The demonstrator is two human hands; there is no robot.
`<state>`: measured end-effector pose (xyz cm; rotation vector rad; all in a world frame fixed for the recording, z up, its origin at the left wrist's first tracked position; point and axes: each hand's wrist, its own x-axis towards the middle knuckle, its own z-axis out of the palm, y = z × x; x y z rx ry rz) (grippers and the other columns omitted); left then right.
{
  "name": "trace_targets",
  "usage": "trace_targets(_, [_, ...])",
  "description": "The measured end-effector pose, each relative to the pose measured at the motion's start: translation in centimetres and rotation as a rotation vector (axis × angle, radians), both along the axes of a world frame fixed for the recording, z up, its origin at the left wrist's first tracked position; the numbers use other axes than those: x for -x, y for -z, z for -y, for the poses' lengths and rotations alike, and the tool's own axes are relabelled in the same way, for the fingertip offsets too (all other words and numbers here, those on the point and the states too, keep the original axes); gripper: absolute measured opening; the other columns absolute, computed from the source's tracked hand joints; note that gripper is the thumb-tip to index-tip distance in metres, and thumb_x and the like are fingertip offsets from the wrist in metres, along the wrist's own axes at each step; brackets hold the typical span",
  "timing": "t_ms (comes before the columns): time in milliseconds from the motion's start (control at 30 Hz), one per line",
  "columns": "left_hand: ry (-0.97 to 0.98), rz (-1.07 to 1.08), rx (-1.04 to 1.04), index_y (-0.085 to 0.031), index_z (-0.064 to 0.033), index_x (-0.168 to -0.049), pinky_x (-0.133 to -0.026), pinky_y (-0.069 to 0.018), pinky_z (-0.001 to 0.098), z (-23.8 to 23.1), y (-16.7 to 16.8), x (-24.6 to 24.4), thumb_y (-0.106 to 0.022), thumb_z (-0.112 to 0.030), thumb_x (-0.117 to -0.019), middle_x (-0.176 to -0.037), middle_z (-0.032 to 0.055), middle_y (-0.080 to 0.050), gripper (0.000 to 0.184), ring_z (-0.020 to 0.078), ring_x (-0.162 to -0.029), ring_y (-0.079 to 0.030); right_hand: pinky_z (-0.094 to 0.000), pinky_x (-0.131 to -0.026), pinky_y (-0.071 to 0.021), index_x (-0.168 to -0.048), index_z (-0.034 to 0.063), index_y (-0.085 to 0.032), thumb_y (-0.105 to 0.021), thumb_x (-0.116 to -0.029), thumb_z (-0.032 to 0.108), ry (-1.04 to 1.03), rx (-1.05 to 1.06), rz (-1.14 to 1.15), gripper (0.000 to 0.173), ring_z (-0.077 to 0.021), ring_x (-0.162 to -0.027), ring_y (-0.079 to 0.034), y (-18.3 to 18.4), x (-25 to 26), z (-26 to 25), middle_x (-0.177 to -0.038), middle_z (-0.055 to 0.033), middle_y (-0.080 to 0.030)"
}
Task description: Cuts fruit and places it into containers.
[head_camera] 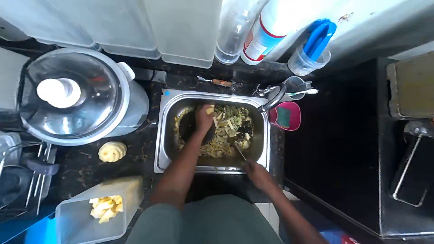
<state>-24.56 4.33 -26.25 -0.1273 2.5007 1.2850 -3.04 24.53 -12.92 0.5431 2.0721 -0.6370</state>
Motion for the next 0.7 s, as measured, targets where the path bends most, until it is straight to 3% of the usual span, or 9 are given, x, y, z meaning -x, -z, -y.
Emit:
trace_targets(67, [-0.070,-0.048,0.011,-0.068,-0.0099,-0.129,-0.108,-0.0487,0.0536,2.7,-1.2,-0.5,-0.075,-0.011,-0.0897,-0.130,0.0182,-0.064,0.040,0.0337,-0.125,-0.060,-0.0623,-0.092,-0.0534,-0.148,0.0220,-0.053,-0.040,-0.1091,0.047,-0.095,-0.004,0.013,0.048,-0.0376,-0.107,-0.070,1.1,3.5,1.4,-0.117,-0.0173,-0.071])
trace_targets(167, [-0.049,-0.038,0.109,-0.061,-0.0079,-0.133,-0.105,-0.0506,0.0575,6.1,-2.0,-2.1,-0.076,-0.010,-0.0900,-0.133,0.0185,-0.064,0.045,0.0362,-0.124,-0.062,-0.0644,-0.094,-0.0520,-0.147,0.0181,-0.052,-0.041,-0.1092,0.041,-0.177,0.039,0.006,0.046,-0.0399,-0.112,-0.068,3.2,8.1,3.4,-0.122,-0.0193,-0.069])
trace_targets(233, [-0.009,-0.009,0.178,-0.060,-0.0072,-0.127,-0.098,-0.0536,0.0604,6.9,-1.4,-3.1,-0.078,-0.011,-0.0887,-0.125,0.0209,-0.065,0.042,0.0400,-0.116,-0.064,-0.0640,-0.097,-0.0510,-0.149,0.0185,-0.051,-0.040,-0.1092,0.040,-0.204,0.050,0.019,0.046,-0.0391,-0.116,-0.066,4.6,10.4,3.9,-0.127,-0.0189,-0.068])
trace_targets(333, [0.043,0.011,0.235,-0.061,-0.0086,-0.123,-0.097,-0.0544,0.0582,7.0,0.1,-3.6,-0.078,-0.012,-0.0891,-0.122,0.0190,-0.065,0.038,0.0378,-0.114,-0.065,-0.0633,-0.099,-0.0507,-0.154,0.0196,-0.045,-0.037,-0.1100,0.039,-0.200,-0.026,0.012,0.049,-0.0394,-0.120,-0.065,5.0,12.3,4.2,-0.133,-0.0189,-0.065])
trace_targets(433, [0.027,-0.025,0.221,-0.062,-0.0074,-0.123,-0.101,-0.0529,0.0570,6.9,0.9,-3.8,-0.079,-0.014,-0.0883,-0.125,0.0168,-0.066,0.039,0.0357,-0.118,-0.064,-0.0606,-0.095,-0.0534,-0.153,0.0184,-0.047,-0.034,-0.1107,0.040,-0.145,-0.051,-0.056,0.049,-0.0382,-0.113,-0.068,4.5,12.0,3.8,-0.123,-0.0186,-0.069])
trace_targets(567, [-0.052,0.009,0.096,-0.060,-0.0065,-0.129,-0.108,-0.0487,0.0530,7.7,0.2,-4.7,-0.085,-0.017,-0.0828,-0.132,0.0180,-0.062,0.053,0.0343,-0.126,-0.059,-0.0587,-0.089,-0.0554,-0.151,0.0208,-0.047,-0.033,-0.1108,0.042,-0.258,-0.044,-0.080,0.048,-0.0372,-0.104,-0.071,2.9,10.8,4.5,-0.111,-0.0171,-0.072])
trace_targets(700, [-0.204,0.057,-0.012,-0.059,-0.0066,-0.134,-0.102,-0.0525,0.0465,8.7,-0.8,-6.0,-0.074,-0.020,-0.0902,-0.135,0.0139,-0.061,0.048,0.0266,-0.121,-0.061,-0.0575,-0.086,-0.0567,-0.148,0.0190,-0.049,-0.031,-0.1110,0.039,-0.359,-0.033,-0.096,0.045,-0.0366,-0.100,-0.072,2.0,10.0,6.7,-0.106,-0.0164,-0.073])
